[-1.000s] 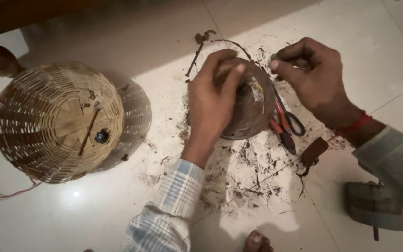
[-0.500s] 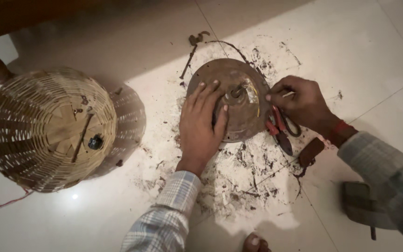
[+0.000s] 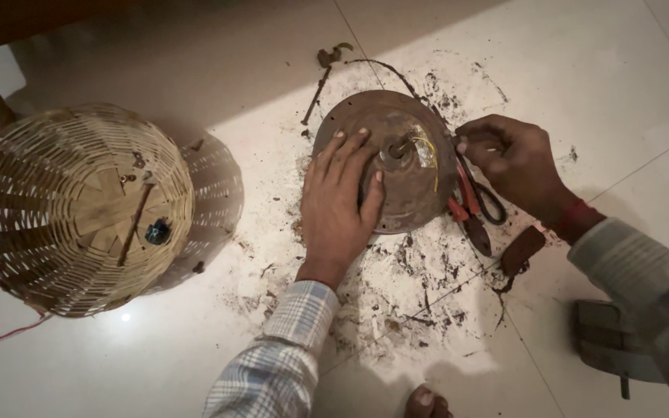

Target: The person kneels on a tiled floor repairing a metal lamp base. They hold the round metal lamp part, feed a wire through its central hole, flip it over, and use pliers and a screwdriver to work on the wiring and fittings, with a woven basket and other lamp parts nearby.

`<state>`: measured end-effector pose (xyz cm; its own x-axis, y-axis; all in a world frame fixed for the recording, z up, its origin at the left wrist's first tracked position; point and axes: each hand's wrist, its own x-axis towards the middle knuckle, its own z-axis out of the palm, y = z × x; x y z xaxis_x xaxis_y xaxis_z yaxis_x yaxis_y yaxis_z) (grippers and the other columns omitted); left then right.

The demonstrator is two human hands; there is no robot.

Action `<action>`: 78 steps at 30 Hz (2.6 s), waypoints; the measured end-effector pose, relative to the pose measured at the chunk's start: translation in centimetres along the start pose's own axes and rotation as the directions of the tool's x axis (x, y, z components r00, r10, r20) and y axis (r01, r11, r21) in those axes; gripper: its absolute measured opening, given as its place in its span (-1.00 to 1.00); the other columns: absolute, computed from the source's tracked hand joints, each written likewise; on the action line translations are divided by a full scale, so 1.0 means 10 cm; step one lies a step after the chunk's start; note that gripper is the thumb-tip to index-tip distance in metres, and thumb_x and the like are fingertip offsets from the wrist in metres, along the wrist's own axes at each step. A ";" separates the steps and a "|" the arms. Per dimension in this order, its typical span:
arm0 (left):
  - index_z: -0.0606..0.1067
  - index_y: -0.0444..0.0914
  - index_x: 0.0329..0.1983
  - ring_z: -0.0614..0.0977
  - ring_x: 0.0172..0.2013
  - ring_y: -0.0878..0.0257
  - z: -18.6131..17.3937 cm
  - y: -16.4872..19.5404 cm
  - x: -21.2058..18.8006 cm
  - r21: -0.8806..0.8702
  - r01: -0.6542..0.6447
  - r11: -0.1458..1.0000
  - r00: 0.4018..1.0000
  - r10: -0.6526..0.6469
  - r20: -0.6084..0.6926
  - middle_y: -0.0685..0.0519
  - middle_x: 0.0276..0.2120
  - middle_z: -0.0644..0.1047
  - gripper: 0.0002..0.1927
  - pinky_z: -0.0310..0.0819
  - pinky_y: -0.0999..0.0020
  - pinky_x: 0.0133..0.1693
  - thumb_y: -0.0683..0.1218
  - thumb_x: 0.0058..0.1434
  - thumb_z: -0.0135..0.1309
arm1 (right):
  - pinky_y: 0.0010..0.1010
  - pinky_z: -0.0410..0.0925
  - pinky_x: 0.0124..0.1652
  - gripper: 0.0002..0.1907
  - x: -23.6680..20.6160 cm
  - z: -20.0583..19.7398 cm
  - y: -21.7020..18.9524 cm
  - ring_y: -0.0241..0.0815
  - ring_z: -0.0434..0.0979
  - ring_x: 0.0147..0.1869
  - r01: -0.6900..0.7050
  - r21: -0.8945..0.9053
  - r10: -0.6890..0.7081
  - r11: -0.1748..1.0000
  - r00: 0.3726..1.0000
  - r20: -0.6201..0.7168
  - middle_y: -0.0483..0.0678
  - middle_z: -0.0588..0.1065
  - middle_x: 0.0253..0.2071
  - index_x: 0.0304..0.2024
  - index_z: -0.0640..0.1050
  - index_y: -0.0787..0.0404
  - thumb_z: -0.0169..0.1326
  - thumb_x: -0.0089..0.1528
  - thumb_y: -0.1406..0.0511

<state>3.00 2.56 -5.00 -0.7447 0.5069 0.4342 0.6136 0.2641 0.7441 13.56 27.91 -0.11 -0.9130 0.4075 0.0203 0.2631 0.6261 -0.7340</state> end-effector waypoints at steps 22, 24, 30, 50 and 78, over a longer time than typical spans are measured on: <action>0.49 -0.16 0.21 0.33 0.42 0.01 0.03 -0.01 -0.01 0.014 -0.007 1.000 1.000 0.007 0.000 0.05 0.34 0.44 -0.65 0.16 -0.01 0.43 -0.01 0.41 -0.03 | -0.30 0.50 -0.23 -0.80 -0.03 -0.02 -0.25 -0.07 0.67 -0.26 0.160 -0.458 -0.126 0.874 0.987 0.103 0.09 0.62 -0.23 -0.17 0.68 0.30 0.31 0.22 0.29; 0.49 -0.16 0.21 0.34 0.42 0.01 0.02 -0.01 -0.01 0.018 0.000 1.000 1.000 0.000 0.008 0.06 0.34 0.44 -0.65 0.15 -0.01 0.43 -0.01 0.41 -0.02 | -0.25 0.49 -0.21 -0.81 0.01 -0.05 -0.30 -0.03 0.67 -0.25 0.113 -0.454 -0.042 0.884 0.986 0.164 0.10 0.62 -0.20 -0.17 0.68 0.30 0.26 0.22 0.32; 0.48 -0.16 0.22 0.34 0.42 0.01 0.02 0.00 -0.01 0.014 -0.006 1.000 1.000 0.006 -0.003 0.07 0.35 0.44 -0.65 0.15 -0.01 0.43 -0.02 0.41 -0.02 | -0.23 0.49 -0.18 -0.80 -0.02 -0.03 -0.37 0.01 0.65 -0.20 0.287 -0.408 -0.229 0.867 0.956 0.185 0.10 0.61 -0.19 -0.13 0.67 0.31 0.20 0.23 0.35; 0.49 -0.15 0.22 0.35 0.42 0.02 0.01 0.00 -0.01 0.007 -0.002 1.000 1.000 0.002 -0.010 0.08 0.34 0.44 -0.65 0.16 -0.01 0.44 -0.03 0.40 0.00 | -0.17 0.44 -0.31 -0.79 -0.08 0.04 -0.29 0.07 0.60 -0.35 0.287 -0.530 -0.275 0.798 0.956 0.104 0.14 0.58 -0.32 -0.24 0.60 0.35 0.27 0.27 0.28; 0.49 -0.16 0.22 0.33 0.43 0.02 0.03 -0.02 -0.01 0.031 0.006 1.000 1.000 -0.006 0.005 0.07 0.35 0.43 -0.65 0.15 -0.01 0.44 -0.01 0.42 -0.02 | -0.19 0.44 -0.30 -0.82 -0.08 -0.04 -0.42 0.09 0.60 -0.29 0.480 -0.400 -0.444 0.781 0.877 0.186 0.13 0.54 -0.28 -0.12 0.54 0.35 0.11 0.32 0.32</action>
<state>3.05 2.74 -5.37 -0.7468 0.5097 0.4272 0.6173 0.2922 0.7305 13.34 25.17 3.24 -0.9752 -0.0442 0.2170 -0.1080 0.9504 -0.2918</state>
